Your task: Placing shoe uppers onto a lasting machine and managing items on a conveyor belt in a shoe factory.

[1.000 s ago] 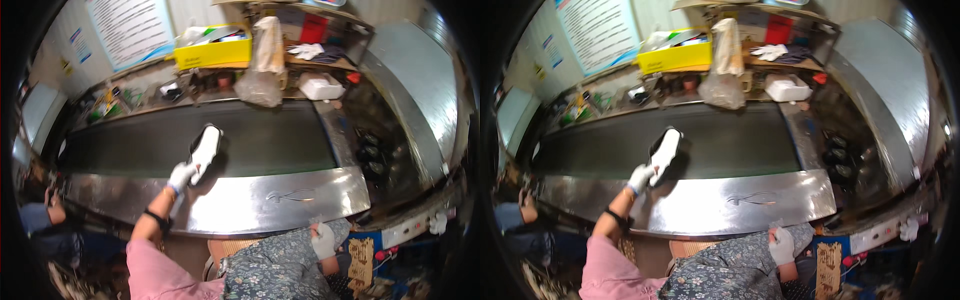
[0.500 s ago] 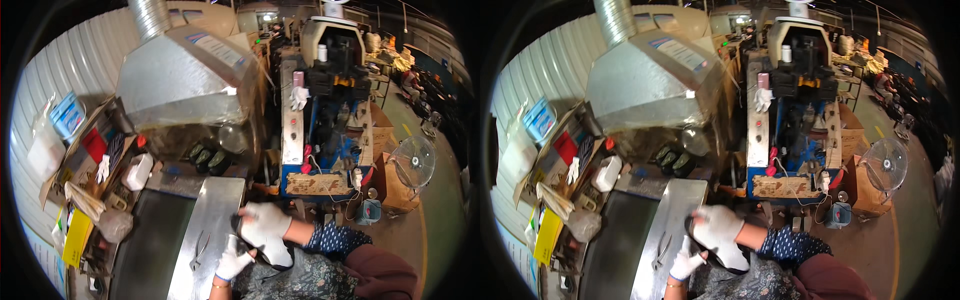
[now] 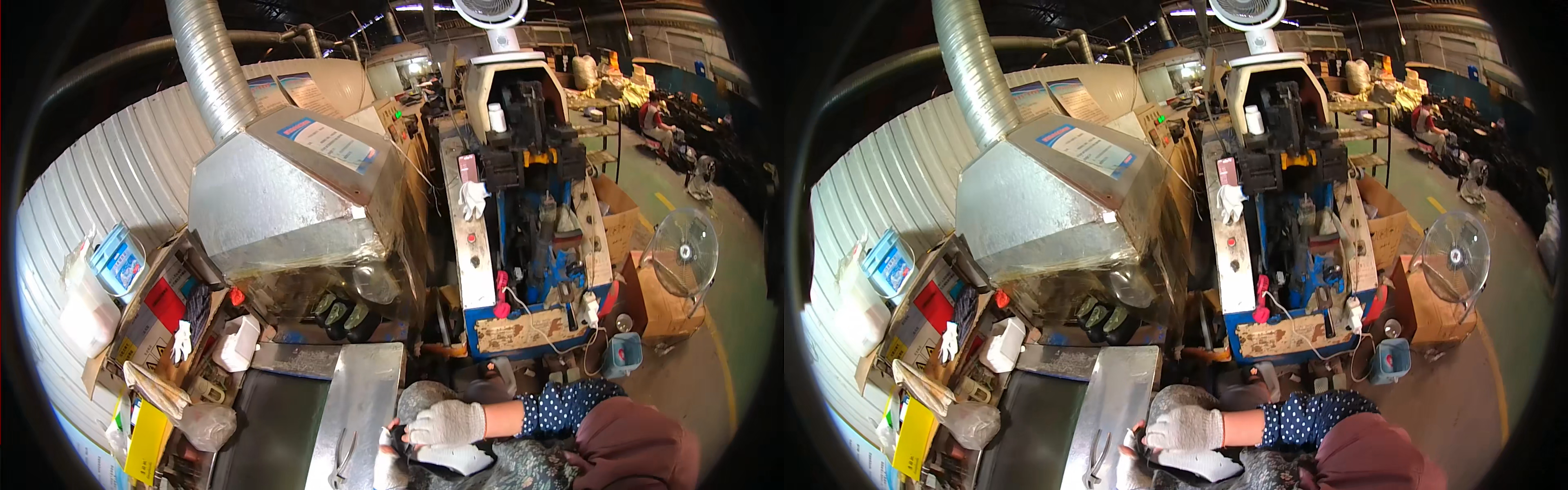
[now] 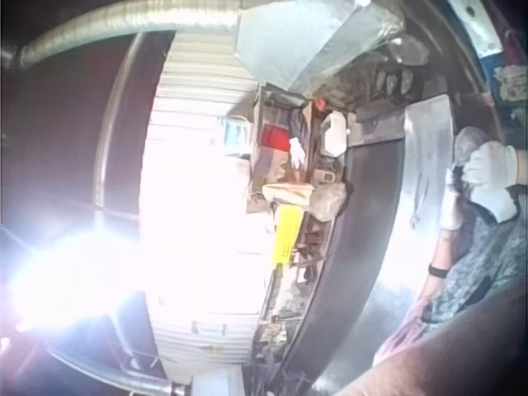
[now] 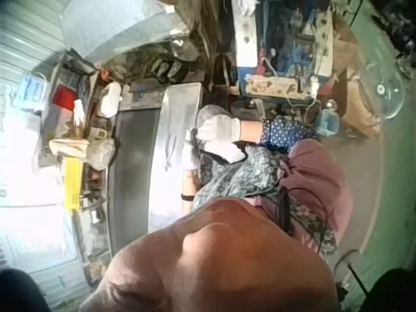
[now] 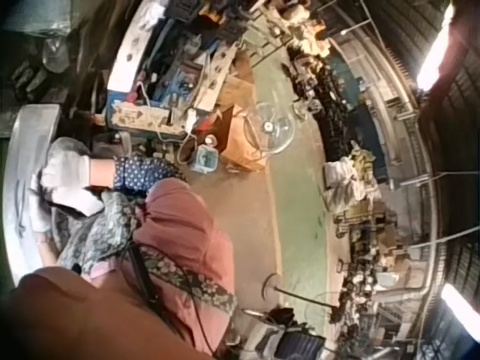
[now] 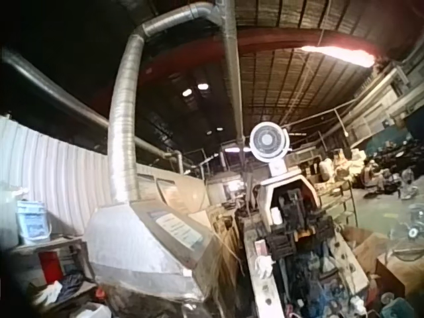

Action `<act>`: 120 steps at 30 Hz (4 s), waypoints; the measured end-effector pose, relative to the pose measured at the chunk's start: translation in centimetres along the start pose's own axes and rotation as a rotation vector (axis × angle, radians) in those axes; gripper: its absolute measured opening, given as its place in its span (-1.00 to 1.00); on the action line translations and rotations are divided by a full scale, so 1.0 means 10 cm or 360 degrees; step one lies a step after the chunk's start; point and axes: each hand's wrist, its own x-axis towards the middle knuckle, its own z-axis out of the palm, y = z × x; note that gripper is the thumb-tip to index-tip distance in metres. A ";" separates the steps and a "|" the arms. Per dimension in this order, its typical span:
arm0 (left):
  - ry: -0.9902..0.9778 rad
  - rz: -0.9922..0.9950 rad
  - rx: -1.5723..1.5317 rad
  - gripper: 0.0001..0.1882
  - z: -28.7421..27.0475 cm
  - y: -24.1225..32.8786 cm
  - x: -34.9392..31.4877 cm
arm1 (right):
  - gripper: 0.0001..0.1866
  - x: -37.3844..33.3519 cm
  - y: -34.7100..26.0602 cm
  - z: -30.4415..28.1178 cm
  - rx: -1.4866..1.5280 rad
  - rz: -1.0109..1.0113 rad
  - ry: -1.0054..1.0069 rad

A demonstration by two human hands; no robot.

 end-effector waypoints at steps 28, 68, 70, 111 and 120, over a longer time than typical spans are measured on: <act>0.0395 0.0385 0.1488 -0.38 0.30 -0.11 -0.10 | -0.67 -0.14 0.05 0.34 0.0531 0.0579 0.0435; 0.0347 -0.0080 -0.0520 -0.50 -0.11 -0.28 0.52 | -0.30 -0.79 -0.08 0.65 0.1469 0.1666 0.0015; 0.0510 0.0595 0.0866 -0.51 -0.05 -0.26 0.50 | -0.24 -0.58 -0.03 0.64 0.1566 0.1735 0.0054; -0.0034 -0.0438 0.0530 -0.40 0.01 -0.27 -0.32 | -0.05 -0.97 0.38 -0.76 0.2828 0.1957 0.0882; -0.0063 0.0439 0.1956 -0.49 -0.13 -0.70 -0.49 | -0.13 -2.17 1.61 -2.38 0.0102 0.1952 0.1214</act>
